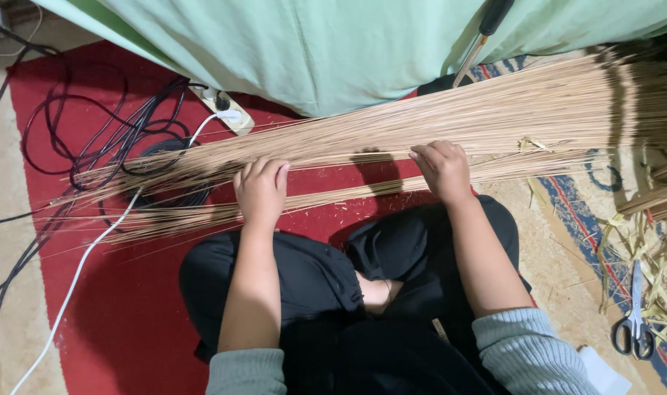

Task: Aligning long thin wooden sticks by pulling them through a bundle

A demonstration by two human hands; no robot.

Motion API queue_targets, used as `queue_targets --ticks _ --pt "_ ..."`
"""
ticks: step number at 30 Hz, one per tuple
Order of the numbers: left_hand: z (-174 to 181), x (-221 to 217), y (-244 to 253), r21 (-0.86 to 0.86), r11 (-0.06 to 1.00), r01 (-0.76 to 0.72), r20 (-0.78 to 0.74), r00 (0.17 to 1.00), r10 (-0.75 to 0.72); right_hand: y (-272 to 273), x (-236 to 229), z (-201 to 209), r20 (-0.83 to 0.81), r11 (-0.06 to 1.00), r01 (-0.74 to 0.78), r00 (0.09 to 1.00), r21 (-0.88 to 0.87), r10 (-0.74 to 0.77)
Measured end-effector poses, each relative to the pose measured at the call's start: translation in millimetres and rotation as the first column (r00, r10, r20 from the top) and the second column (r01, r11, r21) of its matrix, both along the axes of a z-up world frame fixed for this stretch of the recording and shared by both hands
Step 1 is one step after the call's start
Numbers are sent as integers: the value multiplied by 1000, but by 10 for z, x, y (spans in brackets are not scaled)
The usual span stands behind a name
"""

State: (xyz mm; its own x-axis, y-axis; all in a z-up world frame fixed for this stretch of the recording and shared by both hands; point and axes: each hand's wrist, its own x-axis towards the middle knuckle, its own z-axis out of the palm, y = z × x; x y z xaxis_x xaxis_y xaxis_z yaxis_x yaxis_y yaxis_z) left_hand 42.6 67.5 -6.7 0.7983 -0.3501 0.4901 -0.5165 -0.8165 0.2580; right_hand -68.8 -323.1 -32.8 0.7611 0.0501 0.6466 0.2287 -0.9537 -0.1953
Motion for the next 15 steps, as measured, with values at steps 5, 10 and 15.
queue_targets --ticks 5,10,15 --pt "-142 28 9 -5 997 -82 -86 993 81 -94 -31 -174 -129 993 89 989 77 -78" --pt "-119 -45 -80 -3 999 -47 -209 977 45 -18 -79 -116 -180 983 179 969 34 -170" --pt "-116 -150 -326 -8 993 119 -154 981 -119 262 -78 12 -186 998 56 981 17 -51"
